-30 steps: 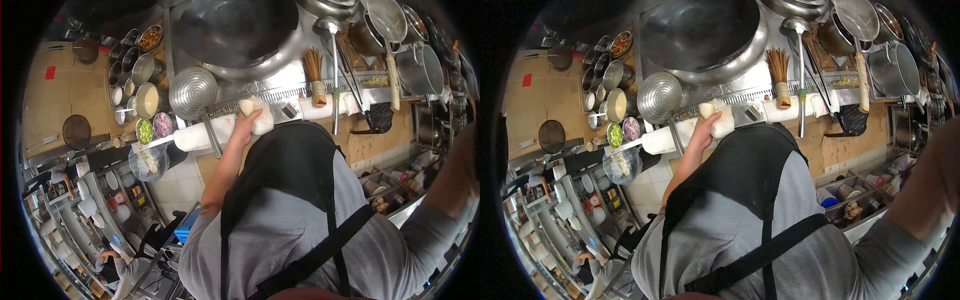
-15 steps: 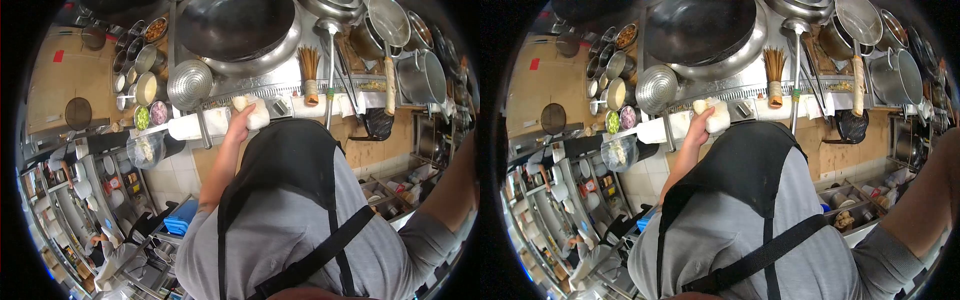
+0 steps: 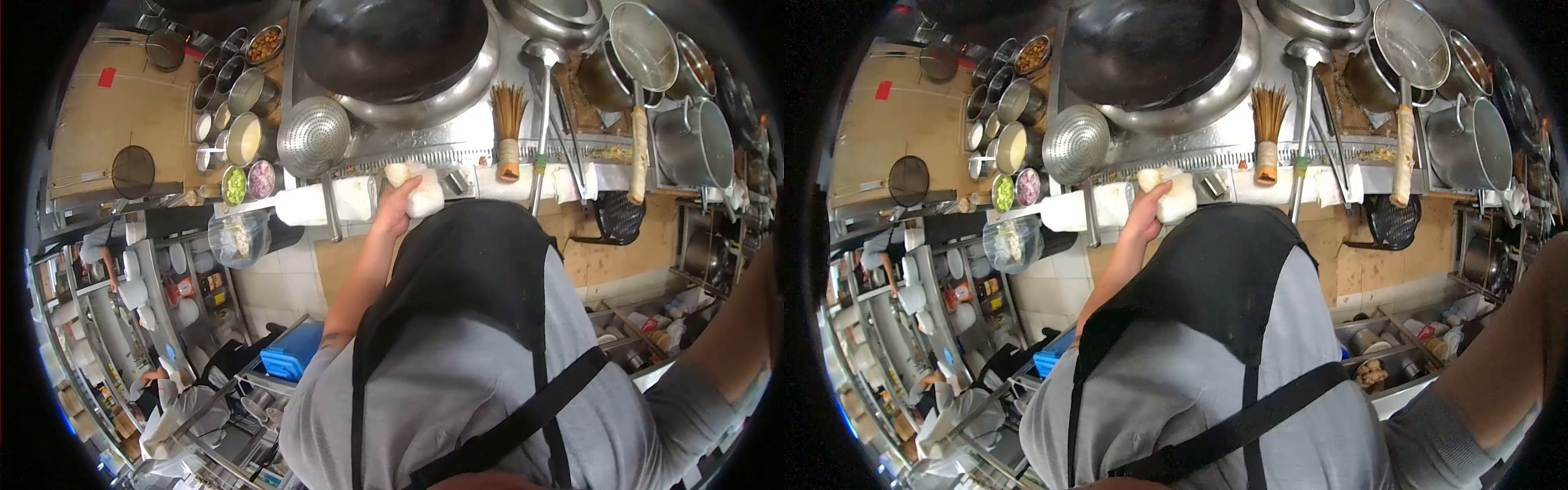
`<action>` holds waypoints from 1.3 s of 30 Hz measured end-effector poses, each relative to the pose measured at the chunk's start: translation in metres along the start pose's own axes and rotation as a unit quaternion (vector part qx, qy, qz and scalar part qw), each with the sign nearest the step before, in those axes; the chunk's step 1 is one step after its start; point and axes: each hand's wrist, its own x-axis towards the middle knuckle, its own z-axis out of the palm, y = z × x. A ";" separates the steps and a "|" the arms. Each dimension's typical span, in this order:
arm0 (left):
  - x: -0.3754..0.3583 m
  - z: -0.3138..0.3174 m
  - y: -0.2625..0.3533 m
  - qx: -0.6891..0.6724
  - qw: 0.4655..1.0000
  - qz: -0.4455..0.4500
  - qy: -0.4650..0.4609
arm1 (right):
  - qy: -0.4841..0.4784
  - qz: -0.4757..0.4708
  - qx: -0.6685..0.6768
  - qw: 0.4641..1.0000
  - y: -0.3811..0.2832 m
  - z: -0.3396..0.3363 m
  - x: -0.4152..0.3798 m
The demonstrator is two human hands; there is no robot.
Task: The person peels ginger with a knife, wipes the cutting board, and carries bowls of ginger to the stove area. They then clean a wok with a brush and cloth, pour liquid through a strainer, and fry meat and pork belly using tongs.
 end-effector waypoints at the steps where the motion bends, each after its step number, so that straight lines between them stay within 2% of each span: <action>1: 0.003 0.000 0.002 0.003 1.000 0.001 -0.004 | 0.002 0.002 0.003 1.000 0.000 0.003 -0.002; 7: 0.003 -0.003 0.001 0.004 1.000 -0.026 -0.009 | 0.002 0.008 0.002 1.000 0.003 0.001 -0.005; 10: -0.004 0.004 0.004 0.024 0.999 -0.033 0.018 | 0.006 0.007 0.000 1.000 0.004 -0.002 -0.008; 12: -0.005 0.003 0.002 0.014 0.999 -0.030 -0.003 | 0.004 0.010 0.003 1.000 0.003 0.000 -0.008; 17: 0.001 -0.007 -0.006 0.015 1.000 -0.007 0.010 | -0.003 0.014 -0.001 1.000 0.003 0.000 -0.010; 21: -0.002 -0.001 -0.006 0.026 0.997 0.046 -0.058 | -0.004 0.014 -0.007 1.000 0.003 0.000 -0.015; 23: 0.015 -0.023 -0.020 0.057 0.997 0.021 -0.041 | -0.004 0.021 -0.005 1.000 0.004 -0.001 -0.015; 25: 0.017 -0.029 -0.020 0.044 0.997 0.019 -0.067 | -0.003 0.026 -0.003 1.000 0.005 -0.004 -0.017; 26: 0.014 -0.029 -0.016 0.111 0.991 0.047 -0.055 | -0.003 0.026 -0.003 1.000 0.006 -0.004 -0.017; 28: 0.010 -0.018 -0.018 0.232 0.967 0.098 -0.040 | -0.002 0.025 -0.004 1.000 0.006 -0.003 -0.019; 29: 0.012 -0.007 -0.018 0.320 0.938 0.133 -0.013 | -0.007 0.025 -0.009 1.000 0.007 -0.004 -0.020; 31: 0.005 -0.014 -0.008 0.505 0.841 0.189 0.047 | -0.009 0.028 -0.005 1.000 0.005 -0.001 -0.023; 32: 0.006 -0.017 -0.005 0.541 0.806 0.228 0.075 | -0.010 0.033 0.000 0.999 0.006 -0.001 -0.024; 35: 0.000 -0.020 0.006 0.576 0.786 0.206 0.095 | -0.002 0.037 0.002 0.999 0.008 -0.003 -0.025; 39: -0.001 -0.027 0.009 0.600 0.767 0.215 0.073 | -0.003 0.035 -0.004 0.999 0.008 -0.003 -0.029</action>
